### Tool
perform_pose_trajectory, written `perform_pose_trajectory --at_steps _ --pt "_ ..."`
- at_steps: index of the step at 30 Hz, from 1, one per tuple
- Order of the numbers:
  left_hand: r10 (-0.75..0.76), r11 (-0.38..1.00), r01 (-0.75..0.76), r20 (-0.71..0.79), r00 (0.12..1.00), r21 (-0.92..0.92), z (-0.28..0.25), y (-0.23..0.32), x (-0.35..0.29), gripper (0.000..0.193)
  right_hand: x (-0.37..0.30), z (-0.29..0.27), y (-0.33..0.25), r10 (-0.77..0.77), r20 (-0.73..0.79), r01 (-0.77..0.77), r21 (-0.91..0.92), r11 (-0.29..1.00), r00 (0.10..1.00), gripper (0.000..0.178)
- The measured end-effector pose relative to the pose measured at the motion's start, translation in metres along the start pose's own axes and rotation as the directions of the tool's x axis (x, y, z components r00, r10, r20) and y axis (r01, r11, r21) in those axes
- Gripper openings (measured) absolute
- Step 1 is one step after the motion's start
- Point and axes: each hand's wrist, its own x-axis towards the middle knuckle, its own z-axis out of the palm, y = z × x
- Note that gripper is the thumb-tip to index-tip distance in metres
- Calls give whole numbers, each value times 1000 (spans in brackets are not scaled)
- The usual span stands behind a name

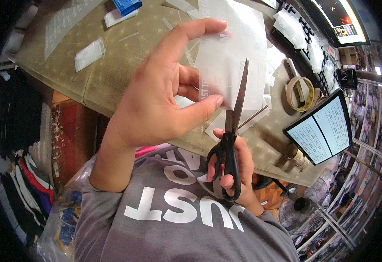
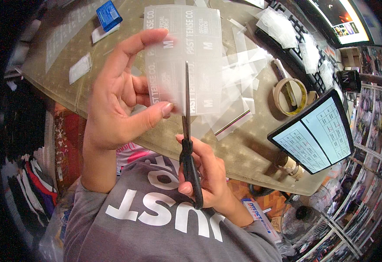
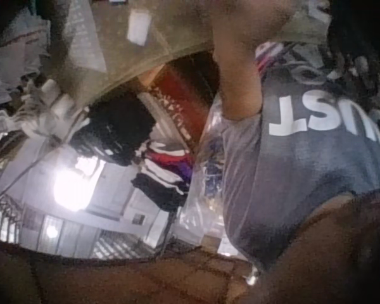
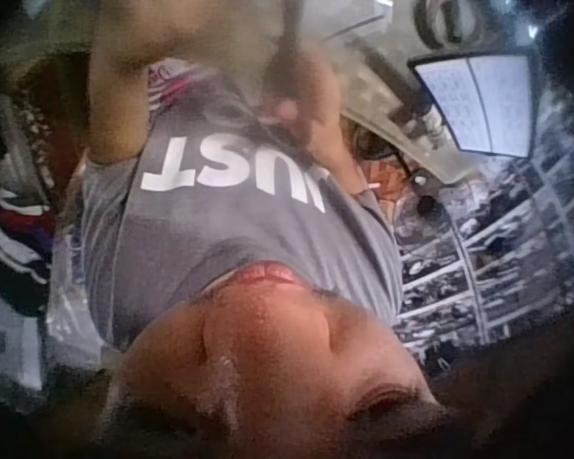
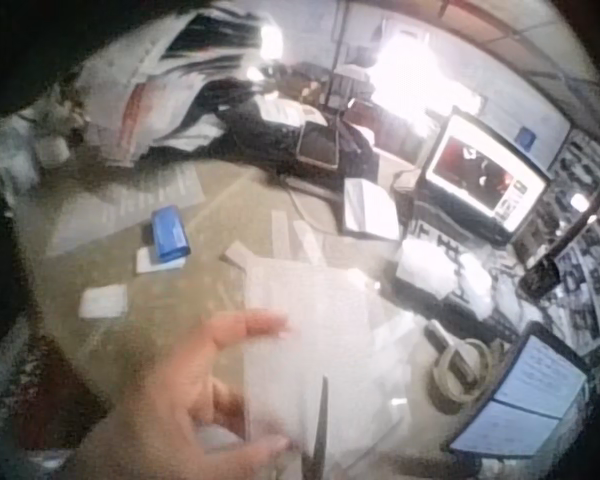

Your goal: The person uses scissors to cut individual labels from a transparent sheet. They repeatedly pick up the sheet, cut out one label at a time, and place the cut pieces on the table. The process continues throughout the clip with consistent hand movements and tool use.

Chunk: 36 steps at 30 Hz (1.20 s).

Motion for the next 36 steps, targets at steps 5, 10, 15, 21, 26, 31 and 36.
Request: perform_pose_trajectory --at_steps 5,10,15,21,26,31,36 --pt "9 999 -10 16 1000 46 -1 2 -1 76 0 2 -1 -6 -19 6 -11 1000 1000 85" --pt "7 1000 -8 36 999 18 -2 3 -1 76 -1 0 1 -19 5 20 -31 999 1000 85" --pt "33 999 -33 43 999 -8 -2 3 -2 78 -4 3 5 -29 -11 30 45 999 1000 83" --pt "61 998 -60 36 997 -22 -2 3 -2 80 -5 1 7 -80 1 79 -82 993 997 80" --pt "62 998 -62 40 997 -19 -2 4 -3 81 -4 -1 7 -101 16 102 -125 987 995 76" --pt "60 998 -59 37 998 -15 -1 3 -2 81 -6 0 6 -82 -10 79 -166 983 997 75" --pt "32 997 -29 28 999 -75 2 3 0 81 -4 -1 9 -122 -33 111 -248 963 992 77"
